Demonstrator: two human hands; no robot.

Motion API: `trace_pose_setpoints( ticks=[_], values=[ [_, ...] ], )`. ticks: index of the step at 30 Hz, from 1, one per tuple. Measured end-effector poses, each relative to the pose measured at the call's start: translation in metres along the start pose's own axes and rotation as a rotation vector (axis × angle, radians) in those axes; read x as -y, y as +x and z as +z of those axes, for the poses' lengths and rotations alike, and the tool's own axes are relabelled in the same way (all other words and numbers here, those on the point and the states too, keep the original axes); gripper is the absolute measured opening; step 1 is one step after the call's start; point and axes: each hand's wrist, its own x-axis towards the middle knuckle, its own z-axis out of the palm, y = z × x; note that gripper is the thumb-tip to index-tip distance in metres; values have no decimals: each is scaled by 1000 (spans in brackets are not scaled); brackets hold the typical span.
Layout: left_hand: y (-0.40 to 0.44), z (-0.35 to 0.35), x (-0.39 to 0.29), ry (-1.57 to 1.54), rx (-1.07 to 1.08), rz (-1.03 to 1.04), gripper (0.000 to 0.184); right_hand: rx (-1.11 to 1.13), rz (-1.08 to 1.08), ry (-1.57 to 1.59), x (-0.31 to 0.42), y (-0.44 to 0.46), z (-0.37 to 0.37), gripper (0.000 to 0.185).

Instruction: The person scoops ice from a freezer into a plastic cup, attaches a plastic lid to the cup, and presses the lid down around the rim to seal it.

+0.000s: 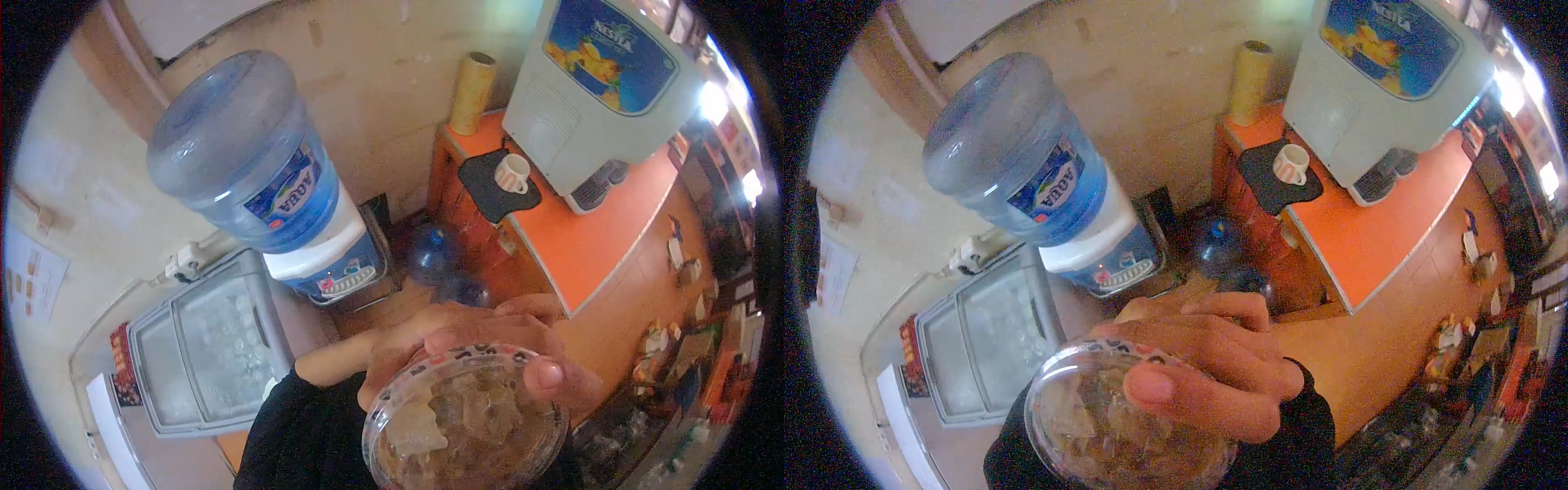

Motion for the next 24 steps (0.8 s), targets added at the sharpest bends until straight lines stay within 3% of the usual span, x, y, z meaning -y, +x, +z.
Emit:
trace_pose_setpoints(
  ticks=[1, 4, 10, 11, 13, 16, 24],
  values=[
    [6, -2, 5, -117, 60, -48, 114, -13, 11, -12, -1, 0, -3, 97],
    [29, 17, 12, 21, -76, 265, 119, -58, 5, -60, 6, 0, -13, 96],
    [97, 68, -33, -328, -390, -235, 93, -167, -11, -153, 19, 0, -29, 94],
    [133, 94, -10, -818, -182, 219, 75, -185, -18, -165, 21, 1, -31, 93],
    [155, 106, 7, -1304, 51, 661, 58, -219, -31, -193, 27, 4, -37, 93],
    [161, 97, 4, -1425, 201, 518, 45, -262, -49, -222, 35, 8, -43, 92],
    [179, 106, -12, -1229, 244, 344, 40, -315, -93, -267, 53, 12, -52, 89]
  ],
)
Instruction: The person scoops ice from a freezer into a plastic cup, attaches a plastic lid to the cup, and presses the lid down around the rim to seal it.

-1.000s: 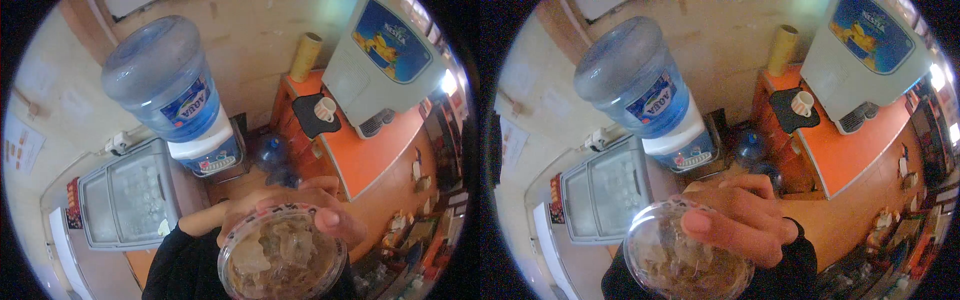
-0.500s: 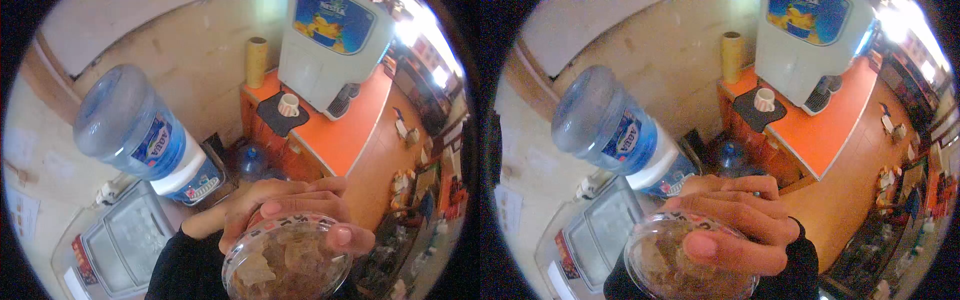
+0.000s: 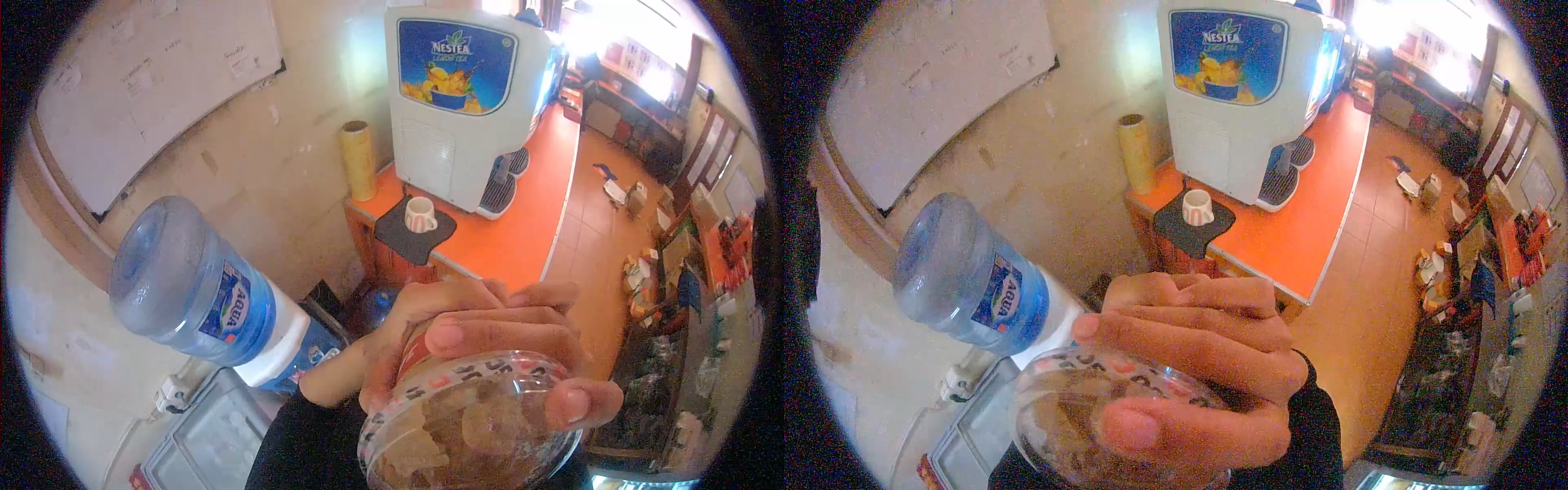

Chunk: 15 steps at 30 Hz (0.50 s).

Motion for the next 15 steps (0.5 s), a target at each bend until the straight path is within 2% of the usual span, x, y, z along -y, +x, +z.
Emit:
trace_pose_setpoints(
  ticks=[8, 10, 13, 15],
  values=[
    [9, -2, 19, -75, 126, 36, 37, -36, 0, -17, 6, 7, -9, 86],
    [6, -4, 16, -27, 8, 10, 36, -42, 2, -18, 7, 7, -11, 85],
    [12, -7, 9, -58, 110, -77, 37, -41, -1, -17, 8, 6, -11, 84],
    [9, 1, 1, 79, -110, -217, 37, -41, -2, -18, 9, 7, -10, 84]
  ],
)
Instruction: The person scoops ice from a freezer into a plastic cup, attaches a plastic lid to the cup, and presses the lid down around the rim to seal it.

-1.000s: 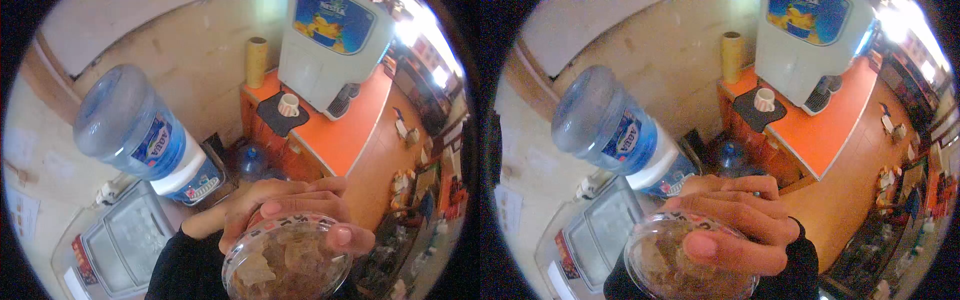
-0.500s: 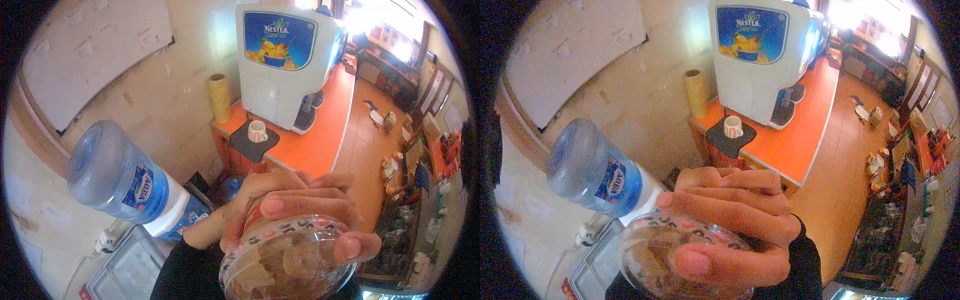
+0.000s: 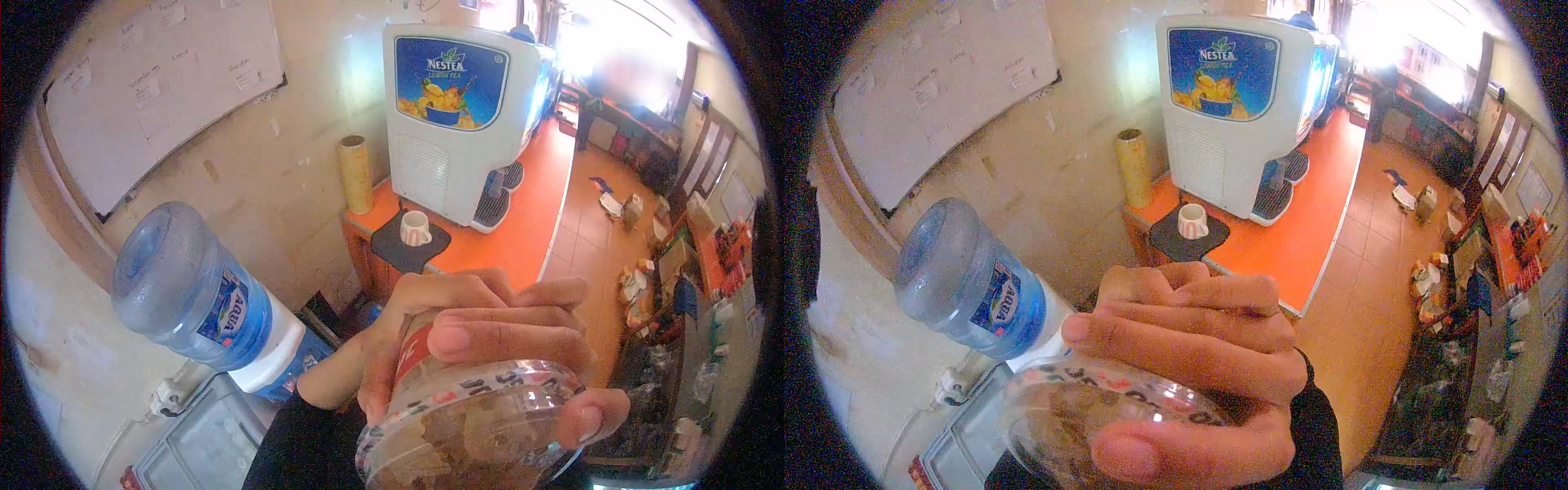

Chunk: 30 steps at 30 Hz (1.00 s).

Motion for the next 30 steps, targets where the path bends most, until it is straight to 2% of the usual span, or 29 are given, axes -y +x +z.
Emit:
trace_pose_setpoints(
  ticks=[1, 4, 7, 8, 10, 11, 13, 22, 27, 29, 30],
  values=[
    [-2, -2, -1, 38, -74, -49, 38, 0, -2, 2, 0, 0, 0, 83],
    [-7, -18, 6, -116, 151, 95, 39, -9, -3, -8, 0, 0, -4, 82],
    [0, -4, 0, 67, -39, 46, 38, -9, -3, -9, 1, -1, -2, 81],
    [13, -9, 8, -18, 168, 72, 38, -12, -2, -10, 1, 0, -2, 81],
    [12, -7, 12, -104, 373, 101, 38, -20, 4, -10, 1, 1, -3, 80],
    [-1, 2, 12, -84, 113, 137, 38, -17, 4, -13, 1, 1, -3, 80],
    [-14, 1, 11, -65, -147, 173, 38, -9, 10, -17, 2, 0, -3, 79],
    [-11, -7, 7, -22, -78, 147, 37, -10, 32, -10, -3, -1, -1, 76],
    [-12, -7, 6, 10, -110, 185, 36, -16, 34, -2, -5, 1, 0, 75],
    [-11, -2, 1, 94, -184, 199, 36, -19, 36, 1, -6, 2, 0, 74],
    [-7, 4, -7, 169, -211, 129, 36, -20, 34, 3, -6, 2, 0, 74]
  ],
)
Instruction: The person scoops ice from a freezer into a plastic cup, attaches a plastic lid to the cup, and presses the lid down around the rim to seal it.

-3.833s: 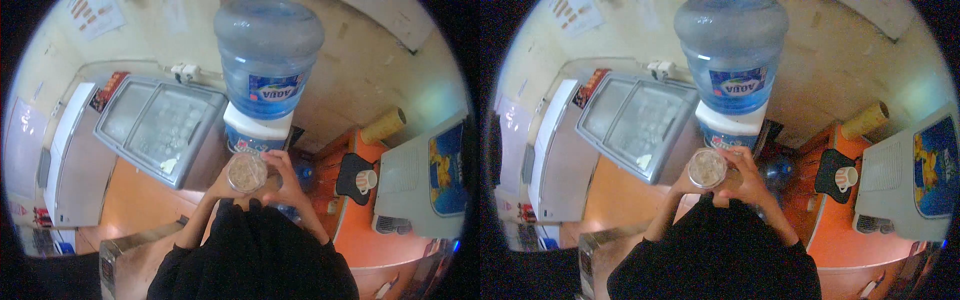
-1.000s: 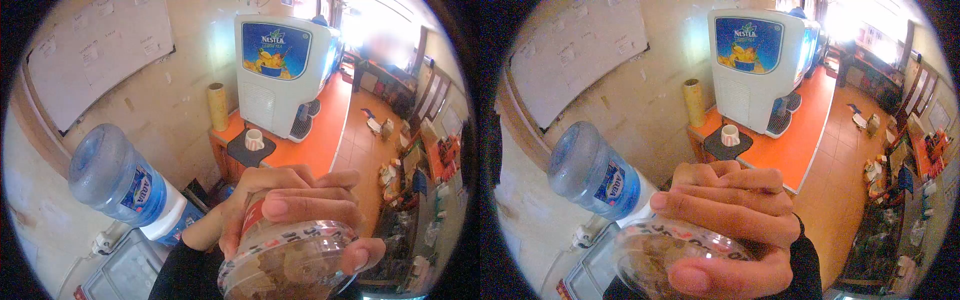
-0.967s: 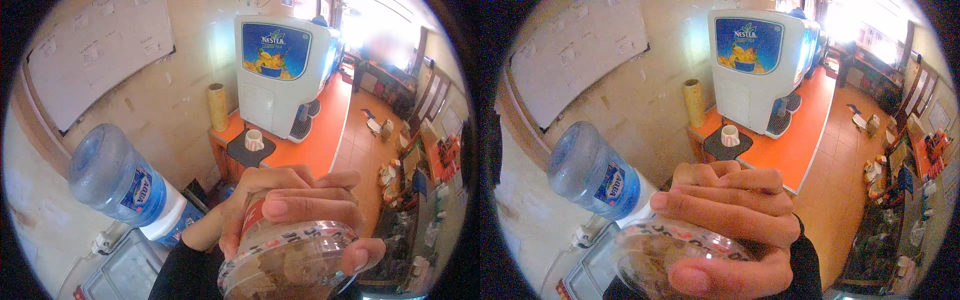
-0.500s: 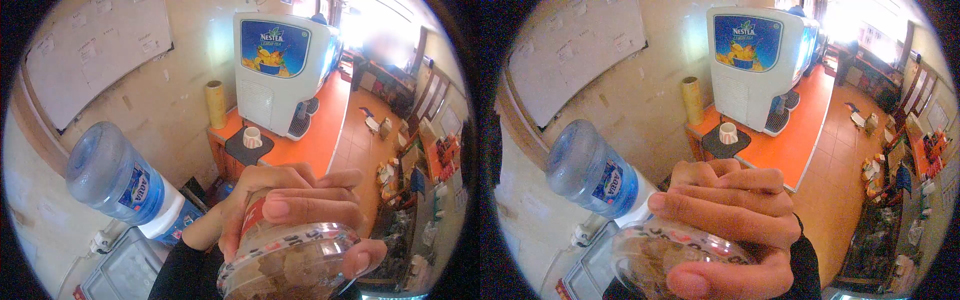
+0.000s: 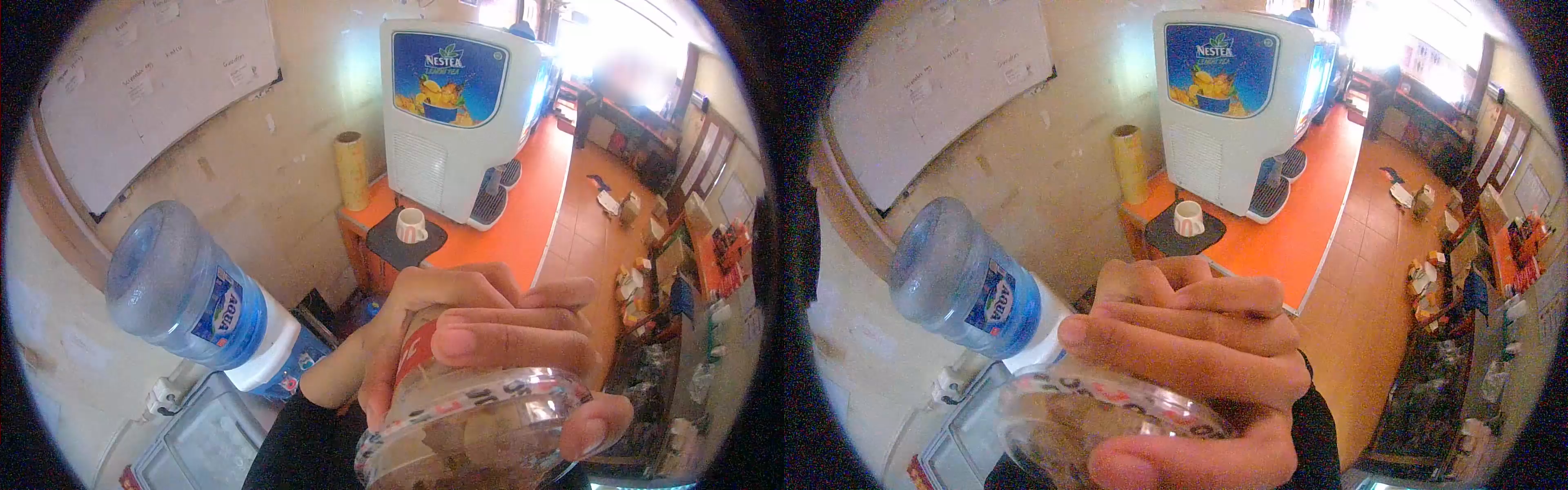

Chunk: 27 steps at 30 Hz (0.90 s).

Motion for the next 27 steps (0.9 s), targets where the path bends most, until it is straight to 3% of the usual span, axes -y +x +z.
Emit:
trace_pose_setpoints(
  ticks=[4, 5, 7, 10, 11, 16, 21, 24, 25, 27],
  values=[
    [9, 13, -7, 248, -48, -188, 36, -10, 12, -2, -4, 0, -3, 72],
    [5, 10, 11, -80, -59, -54, 34, -14, 11, -6, -4, 0, -3, 72],
    [2, 5, 13, -408, -70, 84, 32, -18, 7, -4, -6, 2, -1, 71],
    [-19, -31, -48, 584, 15, -63, 45, -34, 9, -8, -9, 5, -2, 70],
    [-28, -45, -62, 758, 9, -105, 47, -37, 15, -7, -12, 6, -1, 70],
    [-89, -109, -77, 892, -302, -13, 57, -36, 83, 32, -25, 12, 11, 68],
    [-122, -117, -68, 832, -639, 240, 68, -5, 218, 115, -27, 9, 33, 67],
    [-121, -112, -76, 863, -737, 375, 74, -53, 638, 165, -30, 12, 58, 66],
    [-120, -108, -79, 894, -763, 409, 76, -2, 601, 206, -37, 12, 66, 66],
    [-116, -98, -83, 964, -821, 468, 81, 303, 127, 329, -71, 21, 75, 91]
  ],
)
